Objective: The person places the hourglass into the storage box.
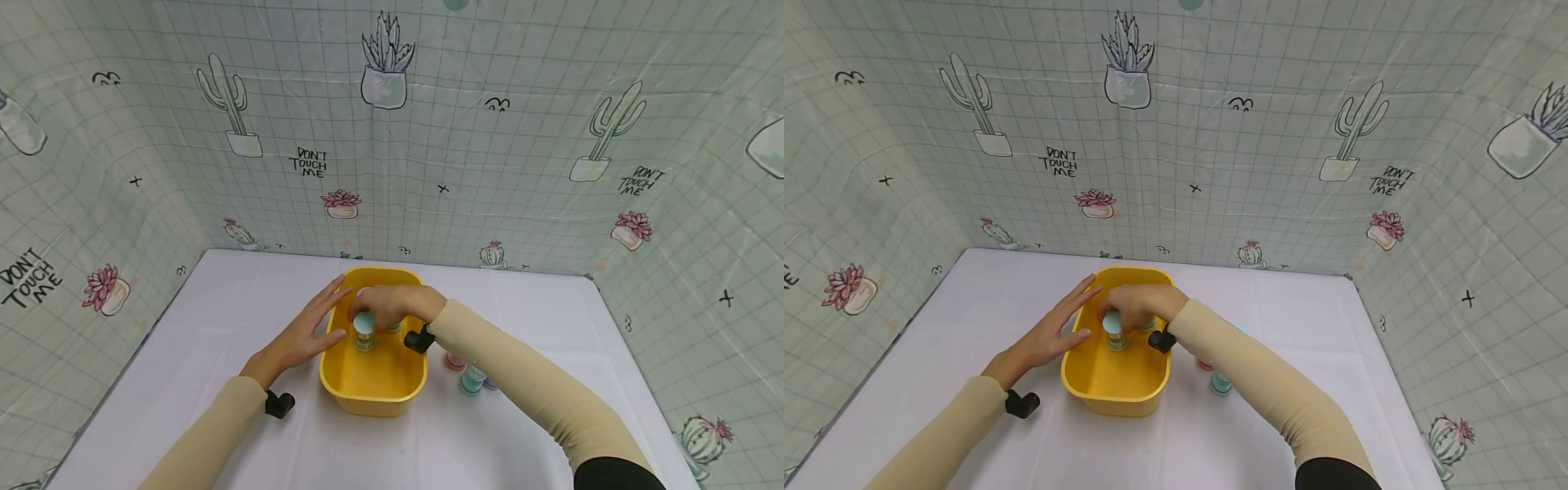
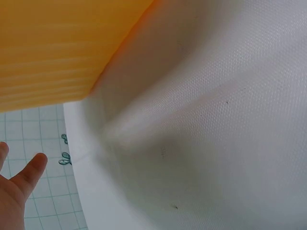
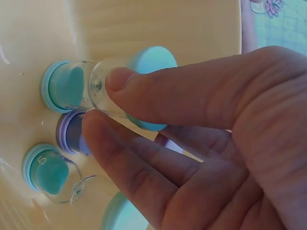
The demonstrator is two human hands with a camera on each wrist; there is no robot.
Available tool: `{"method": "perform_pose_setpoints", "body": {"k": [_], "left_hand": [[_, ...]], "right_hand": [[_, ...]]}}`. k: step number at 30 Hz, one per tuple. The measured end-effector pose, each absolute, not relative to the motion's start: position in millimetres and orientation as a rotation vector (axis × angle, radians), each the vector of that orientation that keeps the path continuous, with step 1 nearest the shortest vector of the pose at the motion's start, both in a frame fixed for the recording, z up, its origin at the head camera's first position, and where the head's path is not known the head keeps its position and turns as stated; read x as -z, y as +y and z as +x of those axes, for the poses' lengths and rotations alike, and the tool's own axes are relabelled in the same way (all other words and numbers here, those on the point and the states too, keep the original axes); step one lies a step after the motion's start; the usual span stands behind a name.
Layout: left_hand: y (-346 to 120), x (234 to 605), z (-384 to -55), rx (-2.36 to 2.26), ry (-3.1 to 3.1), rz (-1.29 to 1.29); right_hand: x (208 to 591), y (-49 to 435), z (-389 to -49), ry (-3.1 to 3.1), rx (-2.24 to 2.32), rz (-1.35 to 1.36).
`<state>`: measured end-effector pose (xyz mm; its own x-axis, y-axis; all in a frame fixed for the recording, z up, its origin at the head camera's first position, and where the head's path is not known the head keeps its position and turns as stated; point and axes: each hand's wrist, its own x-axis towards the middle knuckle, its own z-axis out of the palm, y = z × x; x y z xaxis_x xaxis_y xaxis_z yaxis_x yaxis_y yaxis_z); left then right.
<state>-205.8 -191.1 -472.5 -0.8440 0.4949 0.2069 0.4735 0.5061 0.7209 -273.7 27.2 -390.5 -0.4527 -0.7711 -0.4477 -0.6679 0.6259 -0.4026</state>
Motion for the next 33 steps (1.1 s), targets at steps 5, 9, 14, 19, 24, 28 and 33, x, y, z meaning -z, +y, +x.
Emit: {"method": "perform_pose_setpoints", "body": {"k": [5,9,14,19,24,28,33], "left_hand": [[-191.2,471.8,-205.3,-1.286,2.701,0.869],[-190.9,471.8,-205.5,-1.281,2.707,0.873],[-191.3,472.6,-204.8,-1.285,2.708,0.878],[-190.9,472.0,-204.4,-1.286,2.702,0.869],[-189.1,472.5,-205.6,-1.288,2.702,0.858],[-188.7,474.1,-205.4,-1.298,2.702,0.868],[-188.8,474.9,-204.9,-1.296,2.708,0.873]], "right_hand": [[390.1,27.9,-273.8,2.251,0.243,-1.141],[385.5,31.0,-274.2,2.261,0.293,-1.145],[374.1,38.7,-274.9,2.256,0.388,-1.138],[358.4,58.3,-277.9,2.259,0.501,-1.172],[341.0,93.3,-282.8,2.284,0.66,-1.127],[335.0,125.3,-283.7,2.35,0.73,-1.058],[337.9,161.6,-282.8,2.44,0.765,-1.013]]}}
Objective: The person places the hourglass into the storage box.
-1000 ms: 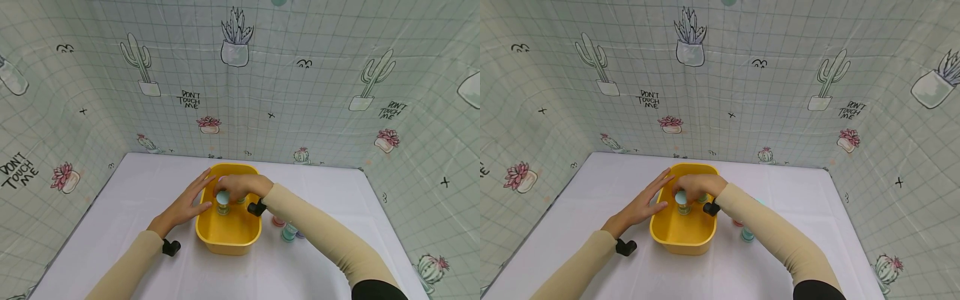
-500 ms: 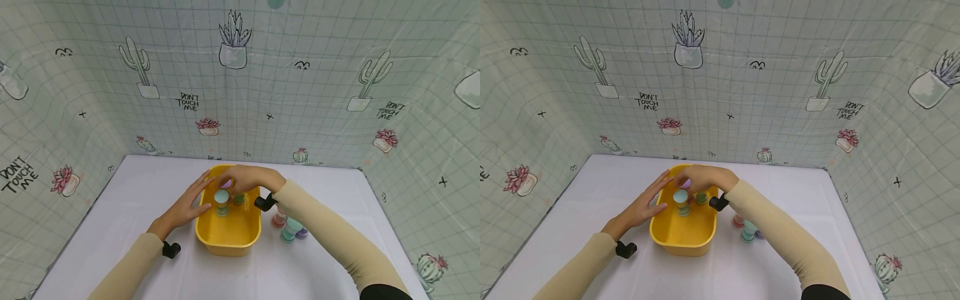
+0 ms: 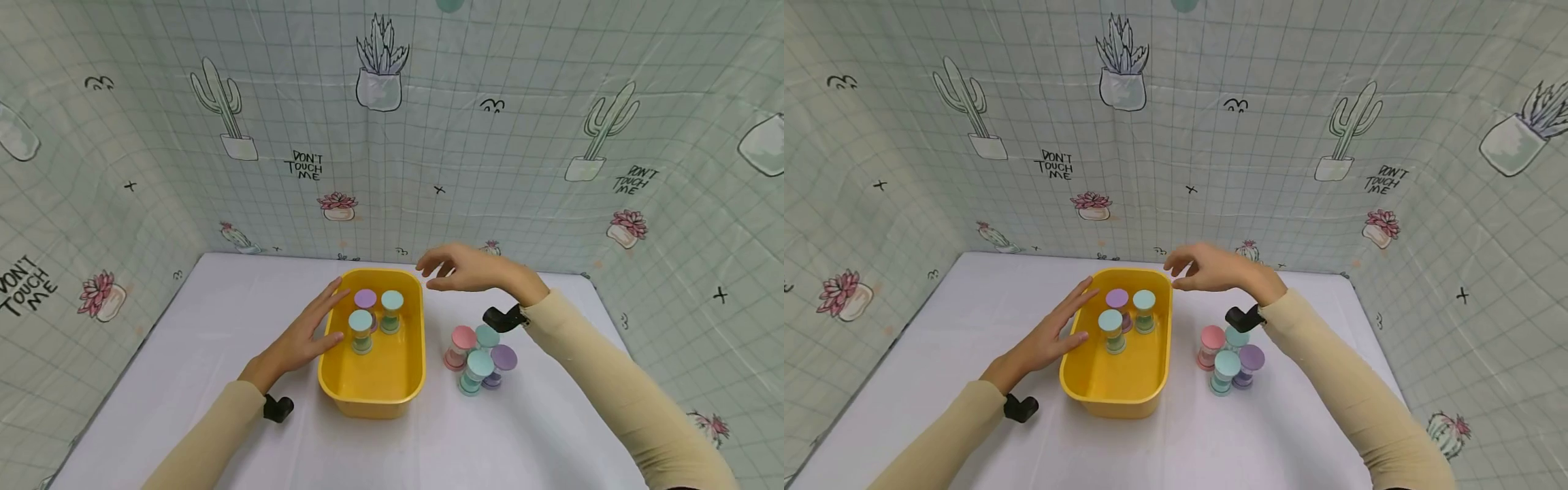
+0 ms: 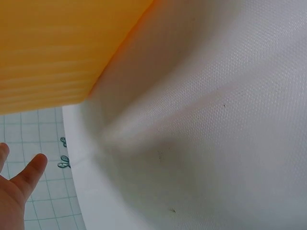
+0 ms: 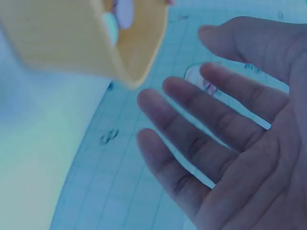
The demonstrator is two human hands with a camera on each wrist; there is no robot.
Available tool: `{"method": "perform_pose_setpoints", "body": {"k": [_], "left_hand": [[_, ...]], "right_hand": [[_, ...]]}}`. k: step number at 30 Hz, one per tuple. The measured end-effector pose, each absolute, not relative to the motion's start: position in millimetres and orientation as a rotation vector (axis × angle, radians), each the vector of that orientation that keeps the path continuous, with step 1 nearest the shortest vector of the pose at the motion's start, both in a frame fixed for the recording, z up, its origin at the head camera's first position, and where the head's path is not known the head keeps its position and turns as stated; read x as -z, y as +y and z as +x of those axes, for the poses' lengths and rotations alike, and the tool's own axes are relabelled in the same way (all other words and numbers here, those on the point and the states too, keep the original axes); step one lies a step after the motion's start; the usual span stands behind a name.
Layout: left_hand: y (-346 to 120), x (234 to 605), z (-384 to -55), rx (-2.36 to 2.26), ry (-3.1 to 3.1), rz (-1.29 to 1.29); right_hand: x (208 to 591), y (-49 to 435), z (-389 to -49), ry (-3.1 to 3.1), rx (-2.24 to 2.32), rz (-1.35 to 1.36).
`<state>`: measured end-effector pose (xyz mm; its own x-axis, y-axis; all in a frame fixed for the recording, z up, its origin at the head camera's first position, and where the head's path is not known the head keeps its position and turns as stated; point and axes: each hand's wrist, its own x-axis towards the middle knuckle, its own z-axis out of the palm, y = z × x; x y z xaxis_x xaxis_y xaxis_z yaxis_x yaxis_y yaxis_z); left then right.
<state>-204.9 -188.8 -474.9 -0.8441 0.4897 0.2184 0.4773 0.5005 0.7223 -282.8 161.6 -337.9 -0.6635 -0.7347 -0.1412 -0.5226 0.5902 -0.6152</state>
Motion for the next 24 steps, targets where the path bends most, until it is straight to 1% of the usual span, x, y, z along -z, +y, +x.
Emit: {"method": "perform_pose_setpoints", "body": {"k": [4,9,19,24], "left_hand": [[-188.4,473.6,-204.9,-1.29,2.712,0.866],[-188.8,473.9,-203.7,-1.292,2.713,0.86],[-188.4,476.8,-205.6,-1.296,2.708,0.86],[-188.8,478.2,-204.9,-1.302,2.714,0.856]], "right_hand": [[345.8,182.3,-279.0,2.474,0.756,-0.981],[359.7,195.8,-270.9,2.443,0.739,-0.902],[391.4,199.2,-257.9,2.342,0.666,-0.888],[401.1,200.4,-252.5,2.315,0.635,-0.853]]}}
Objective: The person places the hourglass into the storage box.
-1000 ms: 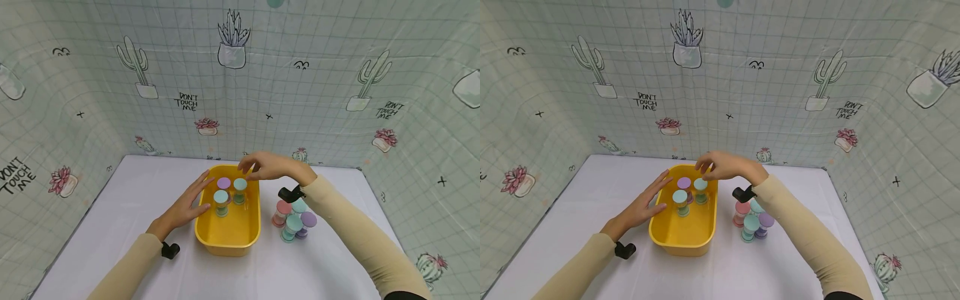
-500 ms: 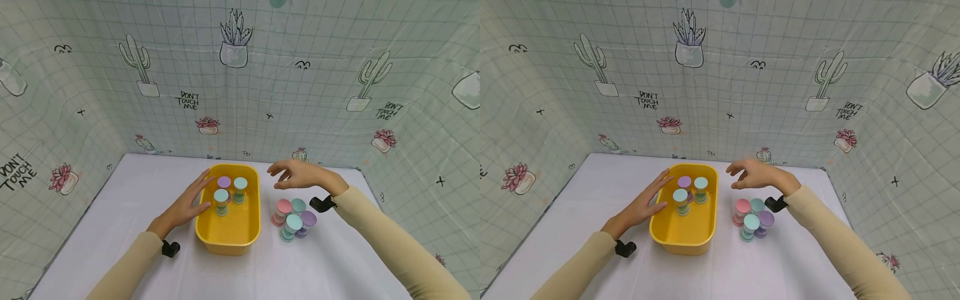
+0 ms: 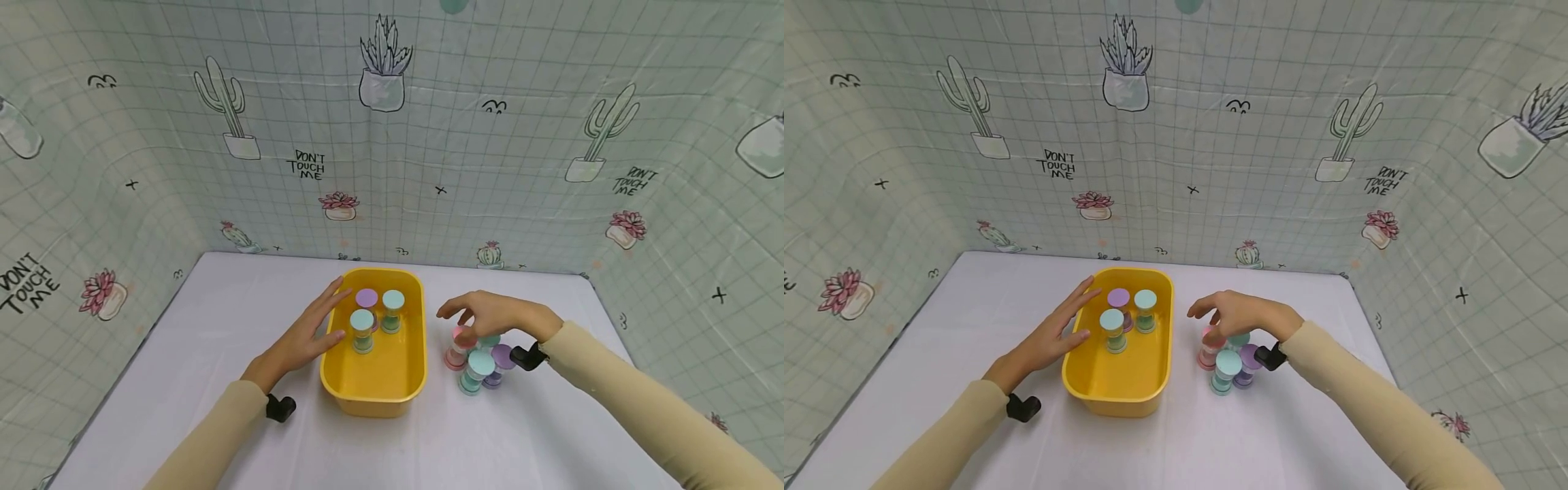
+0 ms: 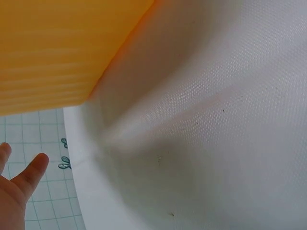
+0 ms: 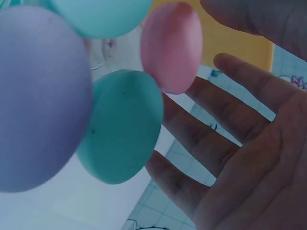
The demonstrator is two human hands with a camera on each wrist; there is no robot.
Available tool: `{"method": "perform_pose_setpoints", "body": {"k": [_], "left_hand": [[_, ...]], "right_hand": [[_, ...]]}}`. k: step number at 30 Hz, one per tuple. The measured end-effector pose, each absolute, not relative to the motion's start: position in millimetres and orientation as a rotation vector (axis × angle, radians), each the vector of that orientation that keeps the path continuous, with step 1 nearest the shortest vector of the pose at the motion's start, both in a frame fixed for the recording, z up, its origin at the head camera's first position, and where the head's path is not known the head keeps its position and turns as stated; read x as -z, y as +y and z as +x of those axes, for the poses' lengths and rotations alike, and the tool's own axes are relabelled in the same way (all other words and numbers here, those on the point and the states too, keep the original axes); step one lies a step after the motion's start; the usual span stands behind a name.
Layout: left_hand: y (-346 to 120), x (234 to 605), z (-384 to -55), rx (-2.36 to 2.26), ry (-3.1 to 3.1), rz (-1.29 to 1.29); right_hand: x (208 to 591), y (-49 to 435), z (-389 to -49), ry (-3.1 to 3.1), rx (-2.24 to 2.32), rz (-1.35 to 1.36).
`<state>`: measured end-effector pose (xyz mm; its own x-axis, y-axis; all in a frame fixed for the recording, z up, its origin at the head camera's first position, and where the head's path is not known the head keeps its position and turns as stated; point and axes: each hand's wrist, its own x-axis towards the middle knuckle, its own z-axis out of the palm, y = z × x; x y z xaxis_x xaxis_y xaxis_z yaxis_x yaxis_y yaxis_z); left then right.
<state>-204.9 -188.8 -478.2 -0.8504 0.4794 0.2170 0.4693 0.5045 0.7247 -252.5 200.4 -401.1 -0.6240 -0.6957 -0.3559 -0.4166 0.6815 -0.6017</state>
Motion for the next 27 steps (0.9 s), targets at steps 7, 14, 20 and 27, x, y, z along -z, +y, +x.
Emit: {"method": "perform_pose_setpoints", "body": {"k": [7,14,20,27], "left_hand": [[-187.8,478.9,-204.4,-1.331,2.699,0.847],[-186.5,478.3,-205.8,-1.325,2.699,0.853],[-186.2,476.1,-206.8,-1.323,2.707,0.869],[-186.4,476.3,-205.2,-1.322,2.703,0.859]], "right_hand": [[408.1,205.9,-251.2,2.314,0.581,-0.824],[408.9,206.4,-251.4,2.304,0.502,-0.822],[407.5,202.9,-253.4,2.297,0.465,-0.816],[408.4,196.2,-257.1,2.305,0.5,-0.852]]}}
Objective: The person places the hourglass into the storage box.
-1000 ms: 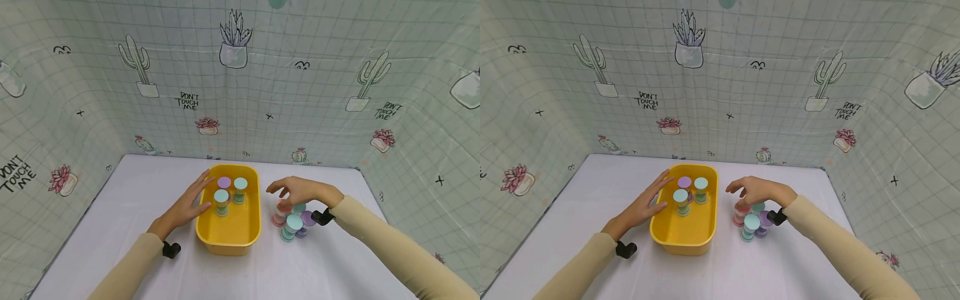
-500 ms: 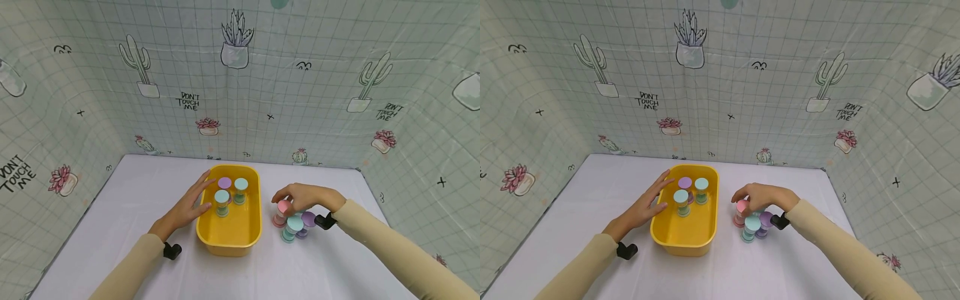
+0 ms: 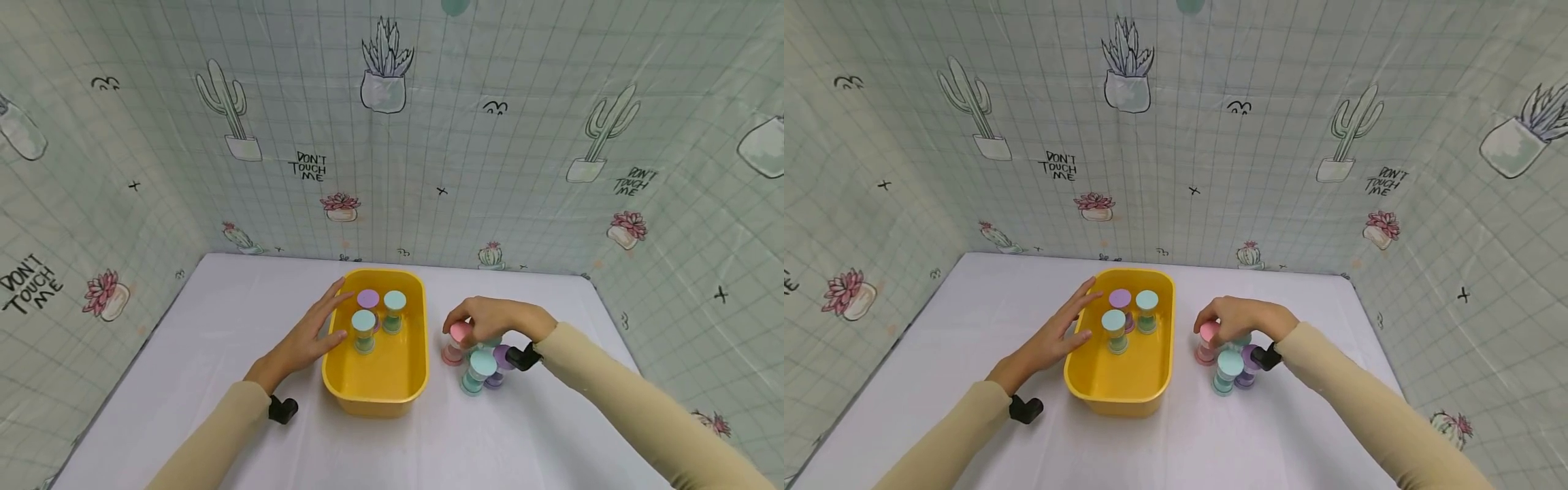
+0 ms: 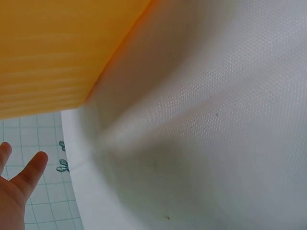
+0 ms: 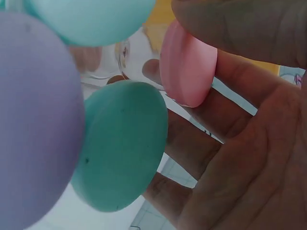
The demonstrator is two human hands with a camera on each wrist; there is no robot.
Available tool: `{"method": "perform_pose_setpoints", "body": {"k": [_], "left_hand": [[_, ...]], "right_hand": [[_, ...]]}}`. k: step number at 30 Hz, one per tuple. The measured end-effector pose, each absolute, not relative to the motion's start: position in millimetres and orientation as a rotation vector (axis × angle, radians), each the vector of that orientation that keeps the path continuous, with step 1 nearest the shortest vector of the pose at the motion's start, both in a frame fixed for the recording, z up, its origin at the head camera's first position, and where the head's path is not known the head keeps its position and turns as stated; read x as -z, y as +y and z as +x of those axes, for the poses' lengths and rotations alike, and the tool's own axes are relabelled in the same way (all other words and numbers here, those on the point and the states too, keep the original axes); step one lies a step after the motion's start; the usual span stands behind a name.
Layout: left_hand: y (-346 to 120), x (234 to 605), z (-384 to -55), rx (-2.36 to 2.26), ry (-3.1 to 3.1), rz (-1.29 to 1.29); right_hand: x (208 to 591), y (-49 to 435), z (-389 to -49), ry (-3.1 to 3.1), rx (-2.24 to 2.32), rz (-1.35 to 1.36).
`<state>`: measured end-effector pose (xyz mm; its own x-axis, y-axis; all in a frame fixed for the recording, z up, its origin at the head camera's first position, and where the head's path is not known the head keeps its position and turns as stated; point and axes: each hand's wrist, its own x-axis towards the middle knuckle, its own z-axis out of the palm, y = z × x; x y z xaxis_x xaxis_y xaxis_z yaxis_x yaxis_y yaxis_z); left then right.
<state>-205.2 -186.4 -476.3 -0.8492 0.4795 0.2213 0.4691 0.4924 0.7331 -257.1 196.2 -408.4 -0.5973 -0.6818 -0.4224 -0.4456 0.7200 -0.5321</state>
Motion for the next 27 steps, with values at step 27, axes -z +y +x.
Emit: {"method": "perform_pose_setpoints", "body": {"k": [27], "left_hand": [[-186.6,479.2,-204.4,-1.322,2.708,0.863]], "right_hand": [[403.4,192.6,-265.2,2.278,0.553,-0.811]]}}
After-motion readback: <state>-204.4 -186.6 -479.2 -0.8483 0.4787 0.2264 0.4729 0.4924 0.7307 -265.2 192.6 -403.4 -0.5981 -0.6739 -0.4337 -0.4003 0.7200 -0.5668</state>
